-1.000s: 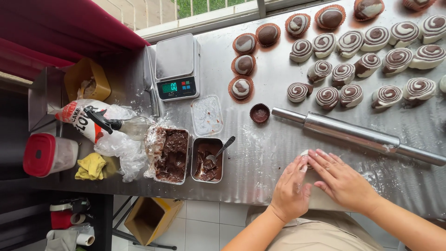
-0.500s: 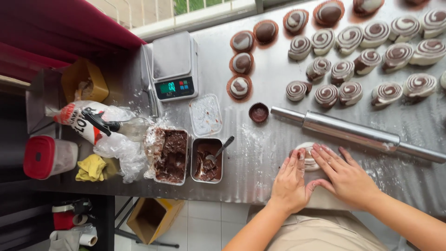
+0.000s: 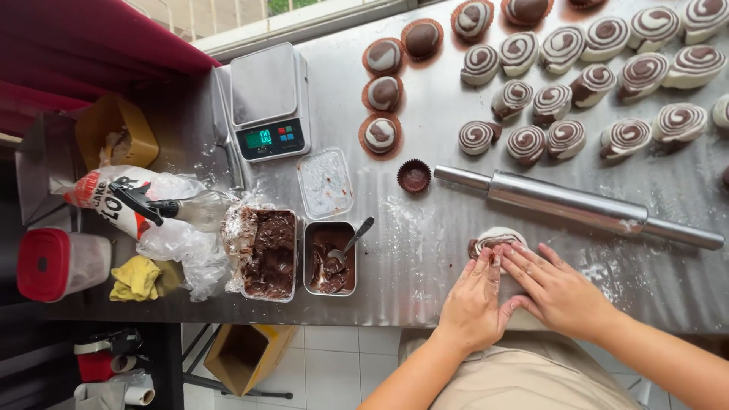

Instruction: The person prepares pastries by flattening a sheet of dough with a rolling pin, then scooping chocolate onto the dough with a spoon, folding the dough by hand, and placing the filled dough into a cupcake liner. The person repeats the process with additional dough pieces.

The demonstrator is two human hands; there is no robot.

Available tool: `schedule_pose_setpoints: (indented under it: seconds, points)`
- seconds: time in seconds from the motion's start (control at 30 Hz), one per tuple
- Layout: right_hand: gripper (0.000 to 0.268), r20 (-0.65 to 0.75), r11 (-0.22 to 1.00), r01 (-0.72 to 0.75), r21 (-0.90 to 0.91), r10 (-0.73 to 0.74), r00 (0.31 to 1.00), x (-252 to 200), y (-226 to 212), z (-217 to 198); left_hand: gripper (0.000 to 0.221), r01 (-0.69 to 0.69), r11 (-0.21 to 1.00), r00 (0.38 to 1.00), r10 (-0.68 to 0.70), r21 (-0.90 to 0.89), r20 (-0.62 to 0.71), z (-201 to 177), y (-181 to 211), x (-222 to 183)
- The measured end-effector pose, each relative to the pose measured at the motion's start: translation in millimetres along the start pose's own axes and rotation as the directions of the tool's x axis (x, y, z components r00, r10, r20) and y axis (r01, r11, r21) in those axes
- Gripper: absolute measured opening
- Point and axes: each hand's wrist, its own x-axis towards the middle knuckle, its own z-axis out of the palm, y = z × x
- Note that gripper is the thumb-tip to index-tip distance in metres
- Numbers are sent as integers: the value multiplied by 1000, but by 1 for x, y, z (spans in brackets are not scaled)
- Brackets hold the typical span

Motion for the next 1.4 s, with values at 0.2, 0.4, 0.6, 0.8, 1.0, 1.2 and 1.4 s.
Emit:
schedule_pose_setpoints:
  seconds: [0.2,0.4,0.6,0.8,1.0,1.2,1.4]
  points:
    - [62,-172,989,-54,137,78,982,-1,10,-50,76,37,993,999,-38,-108,-5,-25,3,8]
    - [64,-446,683,-569,-459,377,812,-8,39,-90,63,-2,967,917,-100,-255,-386,-74,-3,40]
    - [54,-381,833,-482,-272,367,849,-83,113,-28,54,-89,987,878,14,-133,-478,-108,-14,74]
    - [60,-280,910,-411,-53,382,881,-39,52,-79,52,52,981,904,35,189,-427,-118,-28,76]
    - [45,-15,888,-460,-6,460,888,-37,60,-38,54,242,920,953,-166,308,-253,-77,-77,57]
    - [22,3,780,-625,25,625,780,-21,91,-16,57,428,872,900,-387,235,-204,-64,-88,75]
    - [21,23,750,-658,-65,661,750,-43,81,-4,58,423,881,903,-391,214,-176,-59,-78,51]
